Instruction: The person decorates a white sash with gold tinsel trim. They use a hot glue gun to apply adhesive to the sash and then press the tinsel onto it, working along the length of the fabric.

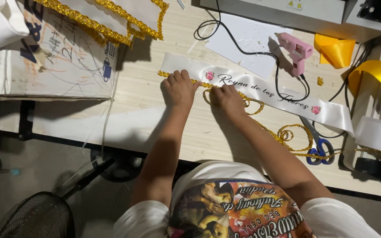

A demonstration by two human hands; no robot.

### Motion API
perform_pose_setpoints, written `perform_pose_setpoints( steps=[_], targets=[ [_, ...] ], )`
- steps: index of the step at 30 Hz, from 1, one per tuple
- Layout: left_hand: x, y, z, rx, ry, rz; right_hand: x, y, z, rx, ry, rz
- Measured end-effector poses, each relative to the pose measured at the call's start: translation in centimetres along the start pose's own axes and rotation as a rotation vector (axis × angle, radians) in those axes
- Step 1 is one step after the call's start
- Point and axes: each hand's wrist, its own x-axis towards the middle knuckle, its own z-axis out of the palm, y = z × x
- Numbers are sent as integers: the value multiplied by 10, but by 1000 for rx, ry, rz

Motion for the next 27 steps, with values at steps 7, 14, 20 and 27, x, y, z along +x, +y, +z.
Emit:
perform_pose_setpoints(
  steps=[7,14,20,27],
  targets=[
    [4,10,-3,41,-33,-39,-7,2,-1,150,-37,133],
    [4,13,-5,-19,-159,-76,-4,3,-5,204,33,116],
    [9,16,4,40,-128,-71,11,-5,-9,160,-115,141],
    [12,-13,-39,-29,-277,-12,16,-15,-11,-150,-254,69]
  ],
)
